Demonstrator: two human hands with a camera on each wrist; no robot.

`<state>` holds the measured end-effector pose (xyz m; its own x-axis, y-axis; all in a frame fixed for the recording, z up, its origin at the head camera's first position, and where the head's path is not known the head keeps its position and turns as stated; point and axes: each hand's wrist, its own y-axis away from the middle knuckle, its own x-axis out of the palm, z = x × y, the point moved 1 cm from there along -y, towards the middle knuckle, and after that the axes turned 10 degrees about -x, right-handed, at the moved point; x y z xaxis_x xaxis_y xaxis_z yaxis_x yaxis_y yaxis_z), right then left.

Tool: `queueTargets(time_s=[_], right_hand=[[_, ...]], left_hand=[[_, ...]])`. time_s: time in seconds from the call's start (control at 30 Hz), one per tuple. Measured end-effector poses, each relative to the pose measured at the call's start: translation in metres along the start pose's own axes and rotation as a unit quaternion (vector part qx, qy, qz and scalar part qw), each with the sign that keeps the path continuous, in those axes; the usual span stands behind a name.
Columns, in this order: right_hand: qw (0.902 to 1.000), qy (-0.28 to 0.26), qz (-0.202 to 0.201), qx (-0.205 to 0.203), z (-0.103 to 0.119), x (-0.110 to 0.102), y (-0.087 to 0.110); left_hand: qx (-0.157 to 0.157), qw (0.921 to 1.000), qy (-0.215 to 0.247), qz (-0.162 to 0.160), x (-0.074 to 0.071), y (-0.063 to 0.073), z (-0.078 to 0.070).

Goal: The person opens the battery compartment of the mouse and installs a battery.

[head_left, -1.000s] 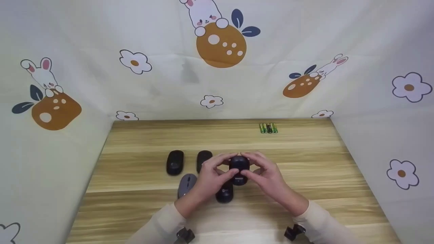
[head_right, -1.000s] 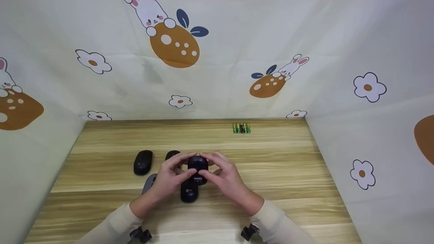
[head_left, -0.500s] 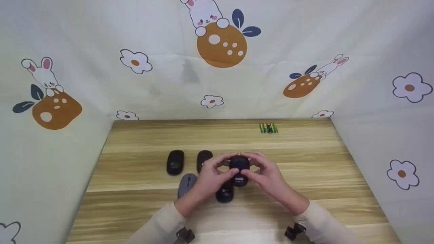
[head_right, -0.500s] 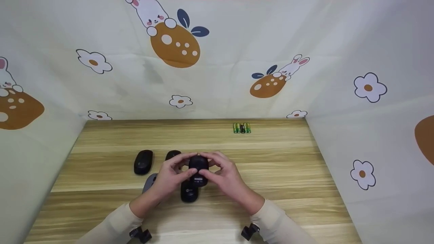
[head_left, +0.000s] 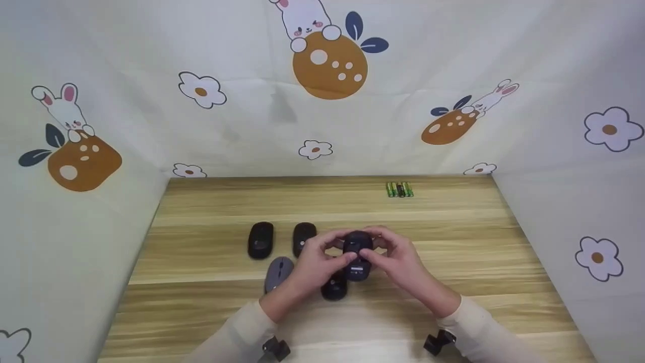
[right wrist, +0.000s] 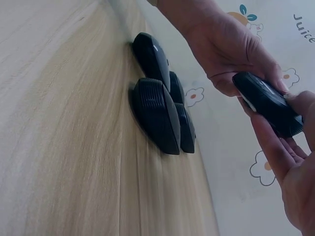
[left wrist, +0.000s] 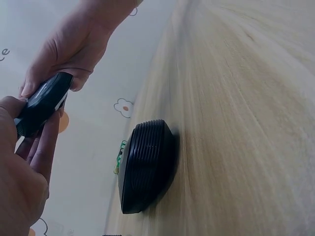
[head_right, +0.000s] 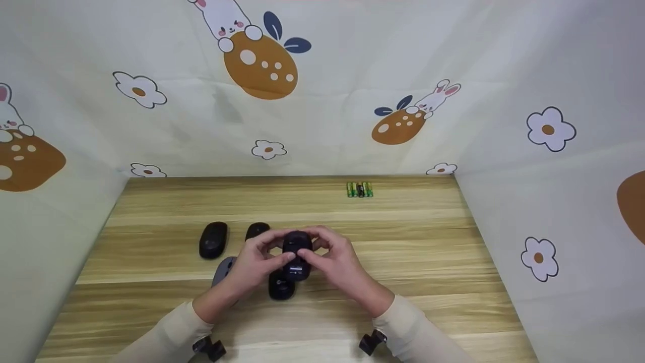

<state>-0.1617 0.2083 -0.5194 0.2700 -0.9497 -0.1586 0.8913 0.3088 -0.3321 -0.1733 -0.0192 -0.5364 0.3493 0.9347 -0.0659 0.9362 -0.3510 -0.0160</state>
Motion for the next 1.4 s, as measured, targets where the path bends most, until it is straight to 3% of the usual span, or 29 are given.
queueTargets(time_s=[0.17,0.3,0.43,0.7,1.0,1.27,1.4], right_hand=[[0.9995,0.026,-0.017,0.001,0.001,-0.002,-0.002],[0.9970,0.054,-0.025,-0.050,0.002,-0.003,-0.006],[0.9925,0.069,-0.058,-0.083,0.001,-0.006,-0.009],[0.9917,0.022,-0.114,-0.055,0.001,-0.011,-0.011],[0.9905,0.011,-0.126,-0.053,-0.005,-0.028,-0.015],[0.9916,0.028,-0.125,-0.018,-0.019,-0.055,-0.021],[0.9907,0.067,-0.119,0.007,-0.030,-0.075,-0.023]], left_hand=[[0.004,1.0000,-0.007,0.004,0.001,-0.001,-0.001],[-0.005,0.9999,-0.015,0.006,0.002,-0.001,-0.001],[-0.010,0.9997,-0.021,0.012,0.003,-0.001,0.001],[-0.015,0.9991,-0.033,0.020,0.005,-0.001,0.003],[-0.015,0.9988,-0.034,0.031,0.005,-0.001,0.003],[-0.010,0.9984,-0.037,0.041,0.005,-0.001,0.003],[-0.014,0.9978,-0.043,0.047,0.006,-0.002,0.004]])
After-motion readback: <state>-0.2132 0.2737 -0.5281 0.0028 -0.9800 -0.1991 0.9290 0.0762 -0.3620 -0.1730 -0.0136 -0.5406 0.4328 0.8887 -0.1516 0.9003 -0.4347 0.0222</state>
